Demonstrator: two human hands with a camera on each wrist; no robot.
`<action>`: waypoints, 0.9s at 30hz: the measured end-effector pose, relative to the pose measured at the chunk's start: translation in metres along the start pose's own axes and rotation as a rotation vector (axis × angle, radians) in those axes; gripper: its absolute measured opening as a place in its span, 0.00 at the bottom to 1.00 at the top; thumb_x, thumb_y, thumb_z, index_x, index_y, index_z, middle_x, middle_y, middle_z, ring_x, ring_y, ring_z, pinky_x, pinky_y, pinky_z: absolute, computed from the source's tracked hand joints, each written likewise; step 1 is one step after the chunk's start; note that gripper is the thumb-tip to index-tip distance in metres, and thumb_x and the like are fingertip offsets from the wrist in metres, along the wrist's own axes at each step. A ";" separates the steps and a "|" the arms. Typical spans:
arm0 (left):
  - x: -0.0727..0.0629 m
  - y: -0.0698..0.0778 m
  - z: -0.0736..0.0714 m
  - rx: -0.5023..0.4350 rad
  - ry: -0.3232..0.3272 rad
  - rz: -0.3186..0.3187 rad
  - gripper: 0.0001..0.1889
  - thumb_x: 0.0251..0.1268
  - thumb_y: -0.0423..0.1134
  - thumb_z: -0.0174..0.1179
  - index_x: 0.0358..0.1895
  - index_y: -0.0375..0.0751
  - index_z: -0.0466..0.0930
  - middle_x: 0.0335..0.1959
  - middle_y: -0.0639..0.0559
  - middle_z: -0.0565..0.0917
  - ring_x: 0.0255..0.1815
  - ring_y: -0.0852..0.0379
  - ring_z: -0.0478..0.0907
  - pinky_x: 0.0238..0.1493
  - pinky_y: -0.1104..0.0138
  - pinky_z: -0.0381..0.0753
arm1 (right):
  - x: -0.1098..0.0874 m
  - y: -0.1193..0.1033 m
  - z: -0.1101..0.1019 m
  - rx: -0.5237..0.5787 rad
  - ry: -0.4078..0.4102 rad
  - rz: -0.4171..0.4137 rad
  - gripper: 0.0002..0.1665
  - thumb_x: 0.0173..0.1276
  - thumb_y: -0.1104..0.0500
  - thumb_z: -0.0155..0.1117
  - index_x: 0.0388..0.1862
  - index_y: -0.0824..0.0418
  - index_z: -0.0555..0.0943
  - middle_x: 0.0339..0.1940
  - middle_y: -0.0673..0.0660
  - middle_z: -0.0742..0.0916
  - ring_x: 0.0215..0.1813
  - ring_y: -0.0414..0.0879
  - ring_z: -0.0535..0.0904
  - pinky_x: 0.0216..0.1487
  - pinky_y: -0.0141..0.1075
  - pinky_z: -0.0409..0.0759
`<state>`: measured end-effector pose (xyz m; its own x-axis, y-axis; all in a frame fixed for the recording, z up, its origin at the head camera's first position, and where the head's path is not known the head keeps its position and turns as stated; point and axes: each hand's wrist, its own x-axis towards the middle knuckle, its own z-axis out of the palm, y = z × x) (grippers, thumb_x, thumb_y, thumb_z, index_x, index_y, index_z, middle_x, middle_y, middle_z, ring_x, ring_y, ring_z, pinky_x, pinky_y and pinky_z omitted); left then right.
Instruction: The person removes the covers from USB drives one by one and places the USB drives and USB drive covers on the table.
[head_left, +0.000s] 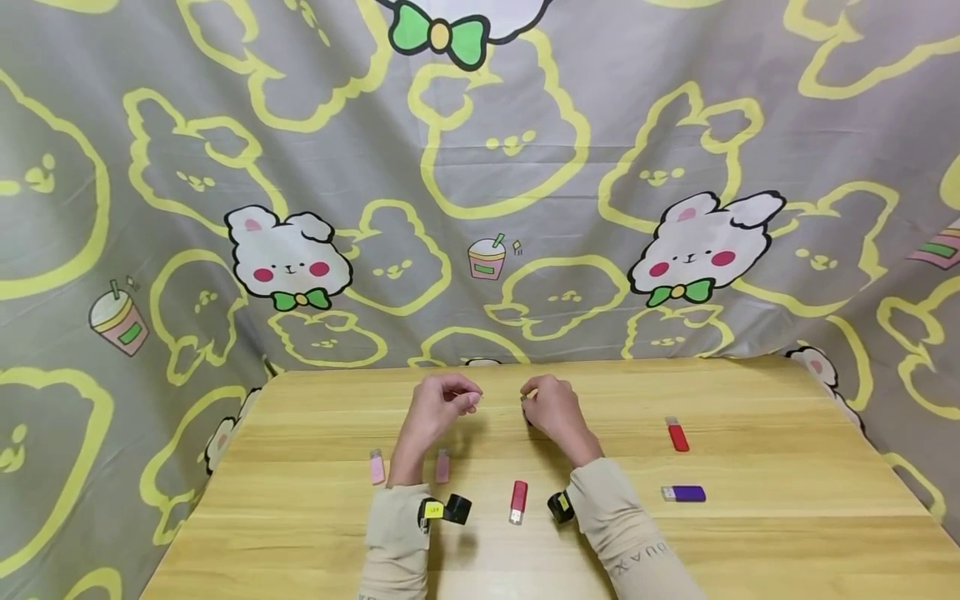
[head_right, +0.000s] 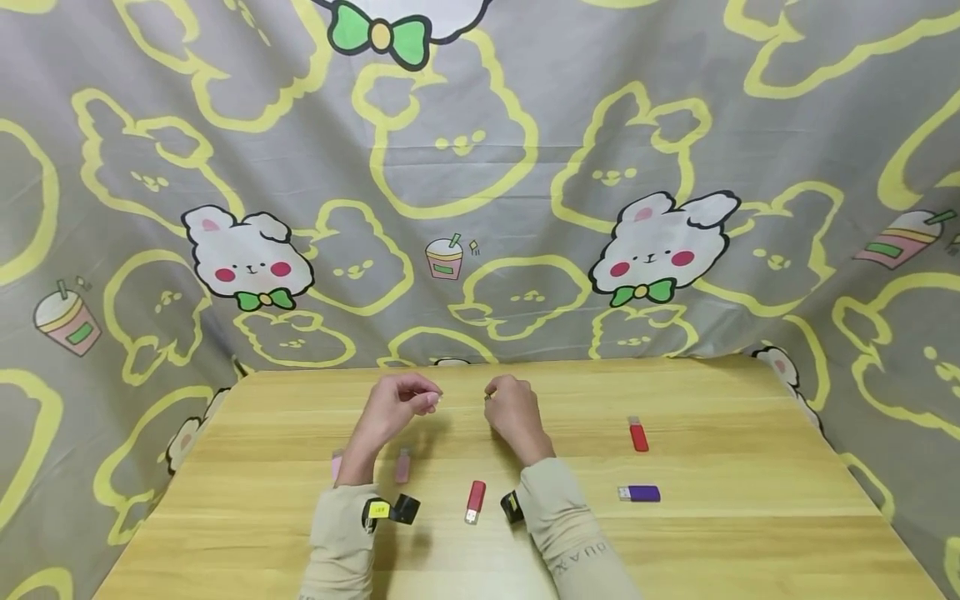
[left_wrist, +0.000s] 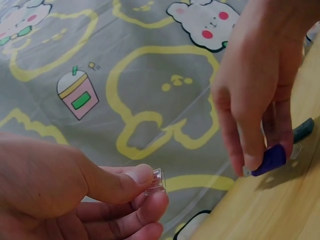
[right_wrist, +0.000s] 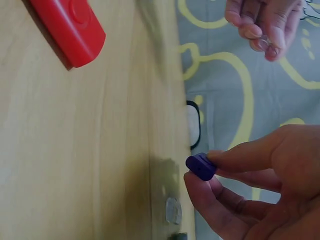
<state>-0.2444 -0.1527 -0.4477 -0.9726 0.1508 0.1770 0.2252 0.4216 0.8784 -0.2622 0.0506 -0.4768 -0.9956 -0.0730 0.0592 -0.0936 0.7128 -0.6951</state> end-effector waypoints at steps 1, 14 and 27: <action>0.000 0.000 0.001 0.007 -0.003 -0.004 0.03 0.66 0.26 0.67 0.35 0.33 0.88 0.26 0.46 0.87 0.30 0.47 0.84 0.31 0.70 0.78 | 0.001 0.000 0.001 -0.016 0.007 -0.009 0.10 0.64 0.68 0.66 0.43 0.66 0.89 0.25 0.53 0.87 0.27 0.47 0.79 0.30 0.39 0.77; 0.000 -0.006 0.011 0.080 -0.050 -0.064 0.05 0.70 0.28 0.64 0.35 0.35 0.88 0.29 0.43 0.87 0.33 0.44 0.84 0.34 0.65 0.78 | 0.013 -0.002 0.011 -0.138 0.003 -0.021 0.13 0.58 0.70 0.67 0.16 0.59 0.82 0.20 0.52 0.84 0.27 0.46 0.77 0.30 0.40 0.78; 0.001 -0.012 0.020 0.105 -0.072 -0.104 0.05 0.69 0.27 0.65 0.34 0.35 0.88 0.28 0.47 0.86 0.30 0.55 0.81 0.33 0.66 0.76 | 0.014 0.002 0.013 -0.183 0.006 0.015 0.30 0.61 0.65 0.73 0.04 0.54 0.70 0.05 0.47 0.71 0.16 0.44 0.69 0.17 0.34 0.66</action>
<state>-0.2468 -0.1398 -0.4670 -0.9852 0.1638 0.0513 0.1316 0.5289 0.8384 -0.2765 0.0420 -0.4864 -0.9969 -0.0573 0.0542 -0.0778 0.8288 -0.5542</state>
